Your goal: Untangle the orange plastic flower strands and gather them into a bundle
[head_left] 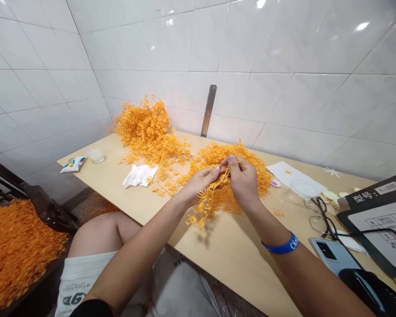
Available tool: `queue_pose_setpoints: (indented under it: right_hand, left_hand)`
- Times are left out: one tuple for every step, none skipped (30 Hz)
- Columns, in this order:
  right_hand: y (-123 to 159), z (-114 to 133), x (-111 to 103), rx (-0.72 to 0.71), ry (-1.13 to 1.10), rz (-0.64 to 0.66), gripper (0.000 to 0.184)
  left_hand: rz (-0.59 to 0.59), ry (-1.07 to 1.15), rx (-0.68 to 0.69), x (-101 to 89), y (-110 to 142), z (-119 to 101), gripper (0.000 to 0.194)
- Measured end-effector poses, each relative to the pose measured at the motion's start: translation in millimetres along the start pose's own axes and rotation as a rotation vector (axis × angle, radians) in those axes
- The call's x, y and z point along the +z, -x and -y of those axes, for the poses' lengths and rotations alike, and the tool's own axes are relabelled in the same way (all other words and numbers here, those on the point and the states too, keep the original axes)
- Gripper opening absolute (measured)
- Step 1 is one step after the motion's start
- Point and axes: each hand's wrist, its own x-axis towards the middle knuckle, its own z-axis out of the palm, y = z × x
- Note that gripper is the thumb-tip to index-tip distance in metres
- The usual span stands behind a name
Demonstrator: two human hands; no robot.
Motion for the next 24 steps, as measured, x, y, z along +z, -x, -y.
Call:
queue_pose_setpoints:
  right_hand:
    - [0.5,0.7,0.2,-0.009,0.015,-0.002,0.043]
    - [0.9,1.4,0.4,-0.009,0.027,0.005,0.043]
    - [0.9,2.0,0.5,-0.003,0.039,0.025,0.044]
    - [0.6,2.5,0.5,0.009,0.046,0.075,0.044]
    - [0.1,2.9,0.5,0.025,0.046,0.152,0.045]
    - [-0.5,3.4,0.5,0.039,0.04,0.244,0.046]
    - [-1.1,3.9,0.3,0.049,0.032,0.339,0.048]
    - [-1.3,4.7,0.0,0.053,0.022,0.421,0.05]
    - [-1.2,5.8,-0.6,0.053,0.007,0.483,0.052]
    - [-0.7,7.3,-1.4,0.051,-0.009,0.526,0.054]
    - [0.3,9.1,-2.5,0.049,-0.022,0.557,0.057]
    - [1.4,11.0,-3.8,0.044,-0.037,0.589,0.058]
    - [2.5,12.9,-5.3,0.036,-0.061,0.619,0.059]
    - [3.4,14.6,-6.7,0.026,-0.093,0.637,0.059]
    - [3.8,15.8,-8.0,0.02,-0.133,0.636,0.058]
    - [3.6,16.5,-9.1,0.021,-0.179,0.614,0.057]
    - [2.7,16.7,-10.0,0.034,-0.222,0.572,0.054]
    - [1.3,16.4,-10.6,0.059,-0.256,0.519,0.052]
    - [-0.3,15.7,-10.9,0.091,-0.276,0.462,0.05]
    - [-2.0,14.8,-11.0,0.123,-0.287,0.413,0.049]
    - [-3.5,13.7,-10.8,0.149,-0.289,0.377,0.049]
    - [-4.7,12.6,-10.3,0.166,-0.284,0.348,0.049]
    - [-5.4,11.5,-9.6,0.175,-0.276,0.33,0.049]
    - [-5.8,10.4,-8.6,0.177,-0.266,0.317,0.05]
  left_hand:
    - [-0.025,0.007,0.015,0.0,-1.4,1.6,0.045]
    - [-0.058,0.013,0.033,-0.2,-2.8,2.5,0.042]
    - [-0.098,0.014,0.053,-0.6,-4.2,2.8,0.039]
    - [-0.14,0.016,0.079,-0.8,-5.4,2.4,0.036]
    - [-0.176,0.021,0.115,-1.0,-6.3,1.5,0.033]
    - [-0.2,0.027,0.16,-1.0,-7.0,0.2,0.031]
    - [-0.207,0.038,0.201,-1.0,-7.3,-1.4,0.028]
    - [-0.203,0.057,0.223,-1.1,-7.4,-3.1,0.027]
    - [-0.205,0.092,0.219,-1.6,-7.5,-4.7,0.026]
    - [-0.222,0.133,0.191,-2.8,-7.5,-6.1,0.028]
    - [-0.252,0.174,0.15,-4.9,-7.7,-7.4,0.03]
    - [-0.29,0.207,0.109,-7.9,-8.0,-8.6,0.032]
    - [-0.327,0.232,0.082,-11.6,-8.4,-9.6,0.033]
    - [-0.356,0.243,0.072,-15.7,-8.9,-10.5,0.033]
    - [-0.371,0.239,0.072,-19.8,-9.3,-11.1,0.033]
    - [-0.37,0.224,0.069,-23.4,-9.7,-11.5,0.031]
    - [-0.362,0.203,0.058,-26.3,-9.9,-11.7,0.027]
    - [-0.346,0.179,0.039,-28.1,-9.8,-11.5,0.021]
    - [-0.324,0.153,0.015,-28.9,-9.4,-11.1,0.018]
    - [-0.301,0.127,-0.009,-28.9,-8.7,-10.6,0.018]
    - [-0.277,0.106,-0.03,-28.3,-7.8,-10.0,0.021]
    - [-0.245,0.094,-0.047,-27.1,-6.6,-9.5,0.024]
    - [-0.203,0.092,-0.059,-25.6,-5.2,-9.2,0.03]
    - [-0.145,0.097,-0.068,-23.9,-3.9,-8.9,0.038]
